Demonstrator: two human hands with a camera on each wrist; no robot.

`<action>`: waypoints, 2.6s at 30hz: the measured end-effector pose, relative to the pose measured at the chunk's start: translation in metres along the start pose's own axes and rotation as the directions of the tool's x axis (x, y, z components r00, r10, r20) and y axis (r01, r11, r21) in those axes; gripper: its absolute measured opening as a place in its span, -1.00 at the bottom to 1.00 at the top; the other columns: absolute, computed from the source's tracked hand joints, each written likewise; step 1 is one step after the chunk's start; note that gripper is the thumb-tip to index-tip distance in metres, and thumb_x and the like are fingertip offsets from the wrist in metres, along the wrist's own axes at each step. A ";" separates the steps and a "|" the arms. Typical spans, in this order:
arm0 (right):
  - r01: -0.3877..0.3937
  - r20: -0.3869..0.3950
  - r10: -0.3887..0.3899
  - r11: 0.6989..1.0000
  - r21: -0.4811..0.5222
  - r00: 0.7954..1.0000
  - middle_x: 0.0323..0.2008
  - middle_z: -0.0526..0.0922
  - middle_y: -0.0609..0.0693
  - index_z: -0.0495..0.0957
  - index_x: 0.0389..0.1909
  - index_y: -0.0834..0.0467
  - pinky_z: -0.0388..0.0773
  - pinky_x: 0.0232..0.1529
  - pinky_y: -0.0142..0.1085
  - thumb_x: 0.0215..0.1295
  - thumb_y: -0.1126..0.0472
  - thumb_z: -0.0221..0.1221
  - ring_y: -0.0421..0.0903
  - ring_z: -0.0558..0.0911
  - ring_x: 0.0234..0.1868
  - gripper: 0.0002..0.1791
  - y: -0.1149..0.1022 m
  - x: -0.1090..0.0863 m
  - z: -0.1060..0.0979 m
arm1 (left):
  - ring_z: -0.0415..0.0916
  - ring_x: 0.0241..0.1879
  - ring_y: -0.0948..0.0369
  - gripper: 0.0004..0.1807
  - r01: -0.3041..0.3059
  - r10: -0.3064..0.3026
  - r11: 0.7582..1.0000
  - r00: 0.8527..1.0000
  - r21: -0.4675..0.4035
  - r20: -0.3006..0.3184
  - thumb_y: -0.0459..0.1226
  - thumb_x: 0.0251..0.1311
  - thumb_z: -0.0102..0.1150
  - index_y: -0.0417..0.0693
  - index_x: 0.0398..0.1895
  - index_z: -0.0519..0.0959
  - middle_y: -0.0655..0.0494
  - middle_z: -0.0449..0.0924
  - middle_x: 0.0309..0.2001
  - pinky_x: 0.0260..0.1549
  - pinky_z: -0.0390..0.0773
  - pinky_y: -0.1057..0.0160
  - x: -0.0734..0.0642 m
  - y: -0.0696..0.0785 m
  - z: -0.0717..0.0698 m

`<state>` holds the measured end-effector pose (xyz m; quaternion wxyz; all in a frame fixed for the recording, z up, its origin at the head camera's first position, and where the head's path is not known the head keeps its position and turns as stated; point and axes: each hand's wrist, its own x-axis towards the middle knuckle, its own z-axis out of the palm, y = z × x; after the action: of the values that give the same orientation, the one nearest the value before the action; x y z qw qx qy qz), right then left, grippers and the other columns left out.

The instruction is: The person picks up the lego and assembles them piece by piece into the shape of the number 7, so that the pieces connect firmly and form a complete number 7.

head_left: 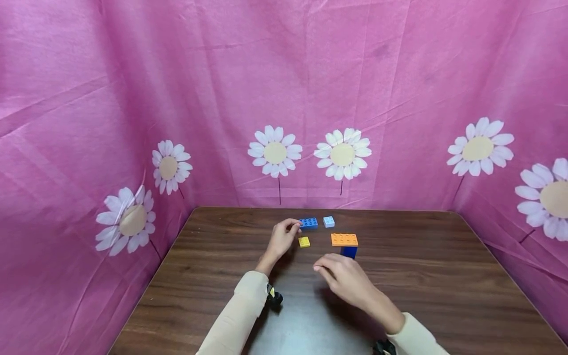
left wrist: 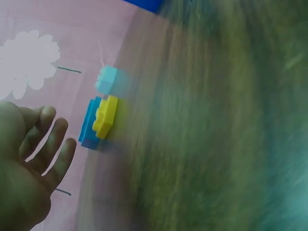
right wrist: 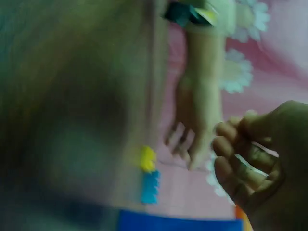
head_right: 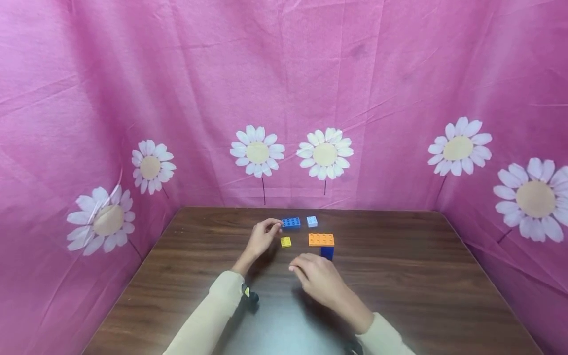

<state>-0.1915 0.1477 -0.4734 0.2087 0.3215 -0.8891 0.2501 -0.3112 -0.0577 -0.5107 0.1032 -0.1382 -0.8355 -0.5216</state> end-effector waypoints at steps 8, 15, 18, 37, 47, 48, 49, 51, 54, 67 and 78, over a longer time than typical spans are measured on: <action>-0.138 0.209 0.153 0.987 -0.087 0.966 -0.09 0.60 -0.05 0.60 -0.02 0.15 0.60 -0.05 -0.19 0.29 0.34 0.17 -0.13 0.60 -0.11 -0.74 0.010 0.031 0.047 | 0.47 0.11 0.10 -0.73 -0.059 0.018 0.940 0.992 0.335 0.126 -0.26 0.41 0.04 -0.09 0.08 0.60 0.04 0.54 0.06 0.13 0.49 0.10 0.017 -0.006 0.004; -0.177 0.330 0.215 0.974 -0.141 0.919 0.32 0.38 0.16 0.37 0.30 0.26 0.52 0.19 -0.02 0.31 0.31 0.16 0.09 0.45 0.28 -0.47 0.017 0.047 0.066 | 0.31 0.35 0.00 -0.60 -0.145 0.022 0.909 0.954 0.392 0.300 -0.36 0.42 0.01 -0.16 0.29 0.44 -0.07 0.37 0.33 0.34 0.34 0.03 0.022 -0.007 0.009; -0.166 0.378 0.220 0.971 -0.170 0.899 0.42 0.29 0.13 0.30 0.38 0.21 0.53 0.16 0.03 0.31 0.28 0.17 0.11 0.36 0.37 -0.39 0.017 0.049 0.069 | 0.29 0.36 -0.02 -0.59 -0.161 0.018 0.890 0.947 0.427 0.321 -0.36 0.41 0.02 -0.12 0.30 0.45 -0.06 0.36 0.35 0.33 0.34 0.02 0.021 -0.009 0.010; -0.097 0.357 0.144 0.985 -0.145 0.923 -0.23 0.54 0.05 0.48 -0.19 0.12 0.57 -0.21 -0.13 0.08 0.25 0.41 0.03 0.51 -0.22 -0.67 0.026 0.050 0.067 | 0.53 0.00 0.07 -0.78 -0.118 0.012 0.885 0.973 0.451 0.231 -0.29 0.23 0.29 -0.05 -0.08 0.58 0.02 0.60 -0.08 0.05 0.54 0.11 0.016 -0.014 0.010; -0.078 0.284 0.104 0.992 -0.102 0.953 -0.33 0.58 -0.06 0.55 -0.25 0.15 0.49 -0.22 -0.22 0.11 0.27 0.29 -0.08 0.45 -0.28 -0.81 0.024 0.052 0.065 | 0.54 -0.04 0.10 -0.78 0.007 -0.029 0.985 0.992 0.170 0.126 -0.24 0.22 0.26 -0.03 -0.09 0.69 0.05 0.56 -0.04 -0.05 0.54 0.20 0.011 -0.012 0.003; -0.080 0.268 0.103 0.992 -0.095 0.958 -0.32 0.60 -0.07 0.57 -0.24 0.16 0.50 -0.21 -0.23 0.12 0.27 0.27 -0.10 0.47 -0.28 -0.82 0.024 0.052 0.064 | 0.55 -0.04 0.09 -0.79 0.019 -0.036 0.990 0.993 0.141 0.116 -0.22 0.23 0.26 -0.01 -0.09 0.69 0.05 0.58 -0.04 -0.05 0.53 0.21 0.010 -0.010 0.003; -0.082 0.253 0.103 0.992 -0.091 0.962 -0.31 0.61 -0.09 0.58 -0.23 0.15 0.52 -0.21 -0.25 0.13 0.26 0.26 -0.12 0.48 -0.27 -0.83 0.023 0.052 0.064 | 0.56 -0.05 0.09 -0.79 0.028 -0.040 0.993 0.993 0.113 0.108 -0.20 0.23 0.26 0.01 -0.09 0.69 0.05 0.59 -0.05 -0.07 0.54 0.21 0.008 -0.009 0.002; -0.083 0.225 0.099 0.993 -0.080 0.969 -0.29 0.62 -0.11 0.60 -0.21 0.14 0.54 -0.21 -0.29 0.17 0.26 0.22 -0.16 0.51 -0.28 -0.84 0.020 0.051 0.062 | 0.58 -0.08 0.11 -0.79 0.057 -0.062 0.997 0.994 0.051 0.095 -0.15 0.25 0.26 0.04 -0.09 0.69 0.04 0.61 -0.05 -0.11 0.55 0.23 0.005 -0.006 0.002; -0.088 0.181 0.097 0.995 -0.057 0.979 -0.29 0.62 -0.14 0.62 -0.21 0.12 0.56 -0.26 -0.35 0.25 0.26 0.18 -0.23 0.53 -0.29 -0.87 0.016 0.051 0.057 | 0.60 -0.14 0.18 -0.78 0.101 -0.098 0.994 0.991 -0.037 0.090 -0.10 0.28 0.24 0.09 -0.07 0.67 0.06 0.63 -0.05 -0.19 0.59 0.27 0.000 -0.003 0.000; -0.079 0.060 0.076 0.996 0.050 0.995 -0.13 0.57 -0.14 0.62 -0.05 0.02 0.53 -0.35 -0.45 0.27 0.25 0.28 -0.32 0.51 -0.33 -0.76 -0.006 0.060 0.026 | 0.60 -0.04 0.18 -0.63 0.110 -0.076 0.942 0.990 -0.317 0.117 -0.14 0.35 0.17 -0.02 0.16 0.59 -0.03 0.62 0.10 -0.21 0.63 0.33 -0.011 0.015 -0.017; -0.099 -0.066 0.107 0.988 0.116 0.992 -0.23 0.67 -0.10 0.60 -0.08 0.07 0.61 -0.31 -0.44 0.24 0.25 0.32 -0.27 0.63 -0.29 -0.77 -0.014 0.068 -0.003 | 0.55 0.04 0.19 -0.64 0.041 -0.002 0.921 0.995 -0.388 0.099 -0.32 0.35 0.14 -0.10 0.19 0.56 -0.04 0.62 0.10 -0.09 0.62 0.26 -0.022 0.053 -0.031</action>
<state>-0.2299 0.1084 -0.4303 0.2090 0.2772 -0.8809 0.3217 -0.2716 -0.0660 -0.4595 0.0273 -0.1721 -0.7206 -0.6711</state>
